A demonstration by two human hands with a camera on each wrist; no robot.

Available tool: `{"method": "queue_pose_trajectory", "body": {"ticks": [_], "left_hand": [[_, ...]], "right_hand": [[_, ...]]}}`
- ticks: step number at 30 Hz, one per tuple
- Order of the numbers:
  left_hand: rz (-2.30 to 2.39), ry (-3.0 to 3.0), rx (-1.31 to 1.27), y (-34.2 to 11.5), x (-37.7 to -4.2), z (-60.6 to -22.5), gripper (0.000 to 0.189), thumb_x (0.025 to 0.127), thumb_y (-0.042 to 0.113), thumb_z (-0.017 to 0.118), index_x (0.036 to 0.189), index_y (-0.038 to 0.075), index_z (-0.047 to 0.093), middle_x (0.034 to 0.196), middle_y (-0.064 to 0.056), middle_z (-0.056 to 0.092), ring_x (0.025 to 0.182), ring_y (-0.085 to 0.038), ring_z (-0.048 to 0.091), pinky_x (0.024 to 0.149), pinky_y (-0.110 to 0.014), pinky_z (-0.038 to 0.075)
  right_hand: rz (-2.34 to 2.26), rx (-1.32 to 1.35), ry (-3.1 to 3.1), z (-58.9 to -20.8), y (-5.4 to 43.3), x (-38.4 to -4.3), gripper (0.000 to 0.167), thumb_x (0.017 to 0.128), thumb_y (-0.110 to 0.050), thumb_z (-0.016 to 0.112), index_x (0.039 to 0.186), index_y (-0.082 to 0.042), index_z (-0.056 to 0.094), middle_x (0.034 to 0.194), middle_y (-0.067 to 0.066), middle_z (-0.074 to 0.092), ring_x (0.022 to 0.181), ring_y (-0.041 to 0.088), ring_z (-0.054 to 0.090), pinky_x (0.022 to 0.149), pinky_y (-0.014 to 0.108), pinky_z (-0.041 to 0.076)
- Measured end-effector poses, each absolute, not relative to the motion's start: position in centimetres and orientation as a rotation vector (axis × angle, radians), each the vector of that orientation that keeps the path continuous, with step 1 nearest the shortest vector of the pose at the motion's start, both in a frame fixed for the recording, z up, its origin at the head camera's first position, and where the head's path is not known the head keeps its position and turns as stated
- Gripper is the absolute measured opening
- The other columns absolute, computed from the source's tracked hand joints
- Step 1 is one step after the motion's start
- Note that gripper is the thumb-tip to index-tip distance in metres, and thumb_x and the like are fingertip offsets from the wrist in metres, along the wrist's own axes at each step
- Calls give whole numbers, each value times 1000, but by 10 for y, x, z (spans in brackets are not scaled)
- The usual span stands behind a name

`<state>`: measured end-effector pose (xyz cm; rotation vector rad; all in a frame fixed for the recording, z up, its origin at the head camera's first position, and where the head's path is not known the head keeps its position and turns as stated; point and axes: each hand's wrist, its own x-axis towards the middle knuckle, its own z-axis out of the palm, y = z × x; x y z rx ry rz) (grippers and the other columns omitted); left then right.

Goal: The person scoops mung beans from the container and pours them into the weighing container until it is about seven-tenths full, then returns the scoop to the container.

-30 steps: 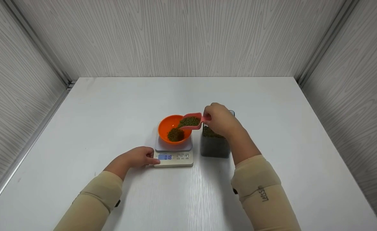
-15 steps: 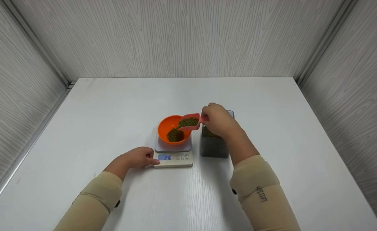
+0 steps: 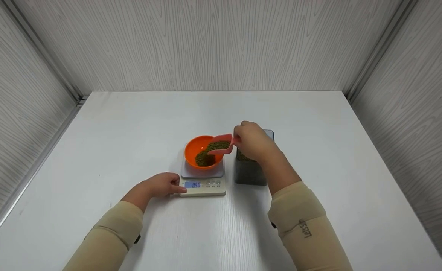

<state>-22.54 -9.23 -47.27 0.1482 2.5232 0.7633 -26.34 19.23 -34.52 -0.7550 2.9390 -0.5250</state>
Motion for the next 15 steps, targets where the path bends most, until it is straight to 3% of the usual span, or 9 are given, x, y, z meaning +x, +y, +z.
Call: {"method": "queue_pose_trajectory", "body": {"ticks": [15], "left_hand": [[768,2525,148,-93,-224,-472,35,77,44,70,74,14,53,70,0,52,69,-17,47,61,-29,36]], "right_hand": [[-506,-776,2953,-344,189,-261,13,84,-6,63,97,-4,63,90,8,55,83,22,51,75,38,48]]}}
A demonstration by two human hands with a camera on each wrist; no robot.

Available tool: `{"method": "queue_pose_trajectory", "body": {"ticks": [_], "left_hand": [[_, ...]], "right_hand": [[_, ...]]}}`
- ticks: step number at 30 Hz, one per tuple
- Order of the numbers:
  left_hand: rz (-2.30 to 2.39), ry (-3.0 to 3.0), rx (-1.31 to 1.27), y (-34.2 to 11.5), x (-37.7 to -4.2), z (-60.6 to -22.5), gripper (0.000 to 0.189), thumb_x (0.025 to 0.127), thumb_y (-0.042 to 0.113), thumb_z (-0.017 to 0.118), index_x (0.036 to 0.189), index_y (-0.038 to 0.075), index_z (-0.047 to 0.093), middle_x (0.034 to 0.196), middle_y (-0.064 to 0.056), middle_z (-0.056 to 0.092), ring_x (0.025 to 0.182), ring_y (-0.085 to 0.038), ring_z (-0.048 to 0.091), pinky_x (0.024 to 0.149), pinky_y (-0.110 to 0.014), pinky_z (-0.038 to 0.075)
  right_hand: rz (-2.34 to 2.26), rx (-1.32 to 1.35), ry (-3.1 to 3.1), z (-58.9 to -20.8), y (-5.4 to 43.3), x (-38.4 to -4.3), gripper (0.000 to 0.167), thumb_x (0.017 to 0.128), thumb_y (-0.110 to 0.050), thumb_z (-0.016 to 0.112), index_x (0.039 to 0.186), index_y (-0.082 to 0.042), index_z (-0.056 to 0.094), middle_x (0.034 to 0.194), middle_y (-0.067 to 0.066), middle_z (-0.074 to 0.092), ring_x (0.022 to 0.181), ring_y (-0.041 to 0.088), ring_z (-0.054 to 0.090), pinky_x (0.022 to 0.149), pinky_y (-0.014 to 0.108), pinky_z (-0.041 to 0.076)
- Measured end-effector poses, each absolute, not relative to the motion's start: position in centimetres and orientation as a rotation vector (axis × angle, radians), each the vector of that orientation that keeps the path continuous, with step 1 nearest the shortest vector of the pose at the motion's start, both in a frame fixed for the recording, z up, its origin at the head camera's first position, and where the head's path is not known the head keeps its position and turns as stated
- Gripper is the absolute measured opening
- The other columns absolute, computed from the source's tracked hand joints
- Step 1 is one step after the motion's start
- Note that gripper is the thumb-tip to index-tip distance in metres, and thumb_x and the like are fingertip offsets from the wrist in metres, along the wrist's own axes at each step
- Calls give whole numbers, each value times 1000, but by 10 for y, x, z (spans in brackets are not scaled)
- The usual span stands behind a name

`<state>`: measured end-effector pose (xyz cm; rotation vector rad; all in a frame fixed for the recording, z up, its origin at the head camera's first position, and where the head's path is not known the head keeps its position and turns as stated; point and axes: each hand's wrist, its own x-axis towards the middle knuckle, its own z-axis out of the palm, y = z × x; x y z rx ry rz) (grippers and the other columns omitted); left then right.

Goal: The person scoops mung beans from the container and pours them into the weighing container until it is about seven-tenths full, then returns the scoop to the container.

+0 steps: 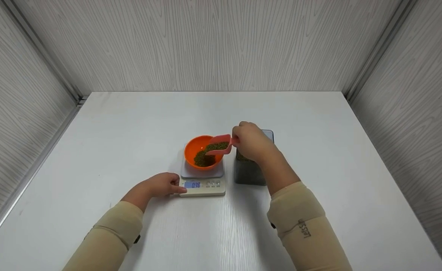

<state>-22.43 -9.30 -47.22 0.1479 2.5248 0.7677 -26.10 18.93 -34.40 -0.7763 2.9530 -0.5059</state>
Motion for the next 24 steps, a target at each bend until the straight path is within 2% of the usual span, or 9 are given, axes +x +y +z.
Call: {"method": "queue_pose_trajectory", "body": {"ticks": [9,24], "left_hand": [[782,2527,136,-92,-225,-475,35,76,45,70,74,14,54,71,0,53,68,-17,47,62,-29,37],[761,2537,163,-91,-226,-474,35,77,44,69,72,13,53,70,1,51,68,-17,46,61,-28,35]], "right_hand": [[-430,-743,2963,-340,183,-259,13,85,-8,63,98,-5,63,90,8,55,84,23,51,77,38,49],[-339,-860,3002,-344,178,-257,10,85,-9,63,94,-5,63,88,8,55,84,23,50,76,37,46]]}}
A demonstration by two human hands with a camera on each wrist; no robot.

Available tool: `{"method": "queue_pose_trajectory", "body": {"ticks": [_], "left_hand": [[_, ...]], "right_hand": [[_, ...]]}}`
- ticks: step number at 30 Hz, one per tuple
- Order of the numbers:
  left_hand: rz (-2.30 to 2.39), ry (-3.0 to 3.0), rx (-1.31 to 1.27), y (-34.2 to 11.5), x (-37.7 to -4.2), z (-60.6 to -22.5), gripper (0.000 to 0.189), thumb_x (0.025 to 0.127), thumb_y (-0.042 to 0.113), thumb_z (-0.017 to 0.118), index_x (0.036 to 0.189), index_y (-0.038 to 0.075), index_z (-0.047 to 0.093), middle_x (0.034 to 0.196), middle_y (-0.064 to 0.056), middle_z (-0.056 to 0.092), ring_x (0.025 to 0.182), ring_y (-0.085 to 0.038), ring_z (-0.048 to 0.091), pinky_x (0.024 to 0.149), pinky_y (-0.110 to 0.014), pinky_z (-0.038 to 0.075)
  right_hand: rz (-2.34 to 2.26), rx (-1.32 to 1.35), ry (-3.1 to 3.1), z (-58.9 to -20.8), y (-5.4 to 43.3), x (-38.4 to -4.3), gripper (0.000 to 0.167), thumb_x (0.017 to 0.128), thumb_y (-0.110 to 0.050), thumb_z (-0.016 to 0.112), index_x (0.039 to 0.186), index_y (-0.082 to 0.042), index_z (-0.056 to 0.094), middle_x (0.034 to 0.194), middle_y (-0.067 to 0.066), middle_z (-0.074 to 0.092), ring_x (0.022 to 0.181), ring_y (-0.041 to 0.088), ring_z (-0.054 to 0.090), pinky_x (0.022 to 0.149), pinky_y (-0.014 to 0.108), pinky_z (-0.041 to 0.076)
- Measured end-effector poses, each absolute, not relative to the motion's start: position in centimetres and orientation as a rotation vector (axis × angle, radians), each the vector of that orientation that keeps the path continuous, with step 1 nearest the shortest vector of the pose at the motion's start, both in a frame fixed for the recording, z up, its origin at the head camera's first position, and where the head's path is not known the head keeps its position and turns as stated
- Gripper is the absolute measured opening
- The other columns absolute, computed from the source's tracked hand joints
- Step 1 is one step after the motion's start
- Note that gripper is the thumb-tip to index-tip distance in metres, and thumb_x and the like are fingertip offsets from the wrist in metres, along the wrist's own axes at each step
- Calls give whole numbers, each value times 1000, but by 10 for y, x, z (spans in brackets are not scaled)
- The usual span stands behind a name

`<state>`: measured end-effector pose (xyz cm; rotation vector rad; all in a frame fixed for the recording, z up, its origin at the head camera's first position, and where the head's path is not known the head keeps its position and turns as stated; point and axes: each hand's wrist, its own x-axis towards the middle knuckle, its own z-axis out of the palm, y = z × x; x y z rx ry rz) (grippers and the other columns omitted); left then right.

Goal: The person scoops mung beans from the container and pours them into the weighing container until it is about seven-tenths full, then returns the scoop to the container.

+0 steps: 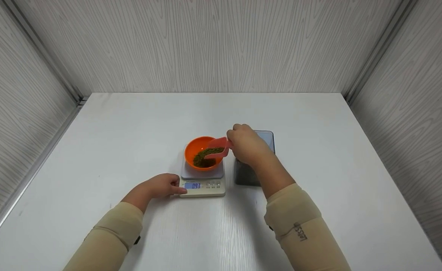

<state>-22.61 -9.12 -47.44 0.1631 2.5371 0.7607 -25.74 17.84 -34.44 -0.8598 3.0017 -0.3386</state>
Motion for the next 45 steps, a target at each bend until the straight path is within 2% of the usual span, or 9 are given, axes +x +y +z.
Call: {"method": "queue_pose_trajectory", "body": {"ticks": [27,34,45], "left_hand": [[775,2534,151,-90,-225,-471,35,77,44,69,72,14,52,71,0,50,70,-17,46,62,-29,35],[760,2541,169,-90,-225,-473,36,77,45,69,73,14,52,70,1,50,69,-17,46,63,-29,35],[767,2524,156,-91,-224,-471,33,78,44,69,76,13,54,71,0,50,71,-17,47,65,-30,37]], "right_hand": [[-196,-918,3064,-340,174,-253,14,81,-4,67,94,-4,64,87,9,55,84,24,48,75,34,47],[-354,-981,3108,-334,188,-255,13,79,1,67,91,-3,64,83,8,55,81,23,49,73,35,47],[-418,-819,3176,-300,230,-256,16,76,8,65,89,-1,65,85,10,55,80,26,51,69,40,48]]}}
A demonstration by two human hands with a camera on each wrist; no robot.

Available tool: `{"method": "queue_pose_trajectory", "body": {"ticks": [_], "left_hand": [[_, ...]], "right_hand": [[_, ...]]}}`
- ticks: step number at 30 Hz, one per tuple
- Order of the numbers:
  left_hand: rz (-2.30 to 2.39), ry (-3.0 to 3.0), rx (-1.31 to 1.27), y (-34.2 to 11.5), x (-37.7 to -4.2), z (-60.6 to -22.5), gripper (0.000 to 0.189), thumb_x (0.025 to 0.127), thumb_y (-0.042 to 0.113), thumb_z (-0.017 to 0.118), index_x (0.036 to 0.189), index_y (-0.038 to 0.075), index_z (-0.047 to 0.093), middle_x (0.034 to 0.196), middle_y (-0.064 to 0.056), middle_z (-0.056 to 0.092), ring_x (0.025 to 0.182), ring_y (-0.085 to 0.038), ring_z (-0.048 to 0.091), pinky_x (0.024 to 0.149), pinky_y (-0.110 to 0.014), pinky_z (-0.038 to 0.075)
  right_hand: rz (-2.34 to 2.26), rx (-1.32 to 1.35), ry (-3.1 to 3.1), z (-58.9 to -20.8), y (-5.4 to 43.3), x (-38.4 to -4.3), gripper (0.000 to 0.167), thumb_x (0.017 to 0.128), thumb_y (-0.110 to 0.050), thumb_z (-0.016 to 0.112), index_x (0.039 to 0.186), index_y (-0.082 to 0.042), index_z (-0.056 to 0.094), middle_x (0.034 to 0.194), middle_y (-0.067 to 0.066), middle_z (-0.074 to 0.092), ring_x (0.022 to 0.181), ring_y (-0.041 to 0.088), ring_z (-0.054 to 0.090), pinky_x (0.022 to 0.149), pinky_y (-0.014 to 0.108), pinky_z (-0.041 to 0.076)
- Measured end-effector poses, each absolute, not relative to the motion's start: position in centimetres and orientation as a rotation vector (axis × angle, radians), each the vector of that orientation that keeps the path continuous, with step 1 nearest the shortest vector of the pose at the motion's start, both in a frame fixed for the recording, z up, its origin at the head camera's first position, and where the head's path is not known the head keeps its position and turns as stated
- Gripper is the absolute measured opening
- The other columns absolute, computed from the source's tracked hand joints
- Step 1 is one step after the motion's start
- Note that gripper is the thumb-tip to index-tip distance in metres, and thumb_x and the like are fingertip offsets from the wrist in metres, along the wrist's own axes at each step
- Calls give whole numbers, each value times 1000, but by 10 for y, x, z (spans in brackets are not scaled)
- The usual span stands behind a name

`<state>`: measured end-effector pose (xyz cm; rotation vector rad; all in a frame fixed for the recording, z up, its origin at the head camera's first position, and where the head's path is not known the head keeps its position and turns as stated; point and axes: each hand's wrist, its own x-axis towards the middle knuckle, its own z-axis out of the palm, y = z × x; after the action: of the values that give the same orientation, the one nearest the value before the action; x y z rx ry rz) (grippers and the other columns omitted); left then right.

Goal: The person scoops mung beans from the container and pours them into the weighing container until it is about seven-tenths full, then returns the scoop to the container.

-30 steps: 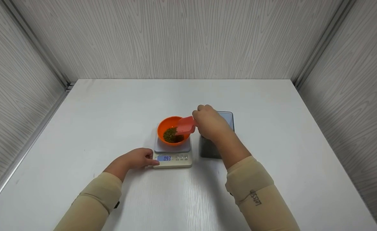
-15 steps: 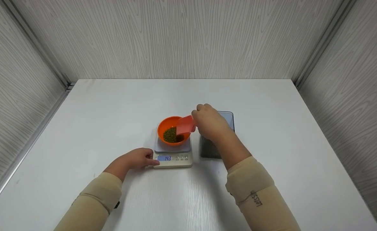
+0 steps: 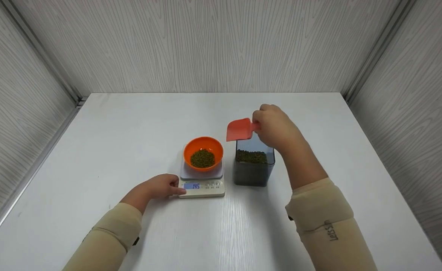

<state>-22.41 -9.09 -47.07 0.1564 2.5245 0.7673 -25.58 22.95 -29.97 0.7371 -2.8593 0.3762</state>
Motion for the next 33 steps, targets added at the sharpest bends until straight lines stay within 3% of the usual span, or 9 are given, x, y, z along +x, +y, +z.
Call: {"method": "queue_pose_trajectory", "body": {"ticks": [9,17,26,33], "left_hand": [[786,2525,156,-93,-224,-472,35,77,43,70,74,13,53,71,-1,52,70,-17,47,63,-29,36],[777,2530,145,-94,-225,-474,35,76,44,70,74,13,54,71,1,51,69,-17,46,61,-29,35],[778,2526,157,-93,-226,-475,35,76,45,69,74,13,54,72,0,52,70,-17,47,62,-29,36],[784,2517,149,-92,-225,-475,35,76,46,69,75,14,54,72,0,53,71,-17,48,63,-29,37]], "right_hand": [[264,624,-3017,-289,244,-253,12,76,8,61,86,2,64,81,12,53,73,27,51,65,41,46],[20,683,-3093,-306,236,-252,14,72,12,59,83,3,65,77,14,53,71,27,51,63,39,48],[-391,806,-3016,-327,220,-250,27,64,9,71,90,3,66,81,18,56,79,32,53,71,42,49],[-657,924,-2831,-339,210,-247,14,68,3,71,80,0,66,76,15,55,74,30,52,69,39,47]]}}
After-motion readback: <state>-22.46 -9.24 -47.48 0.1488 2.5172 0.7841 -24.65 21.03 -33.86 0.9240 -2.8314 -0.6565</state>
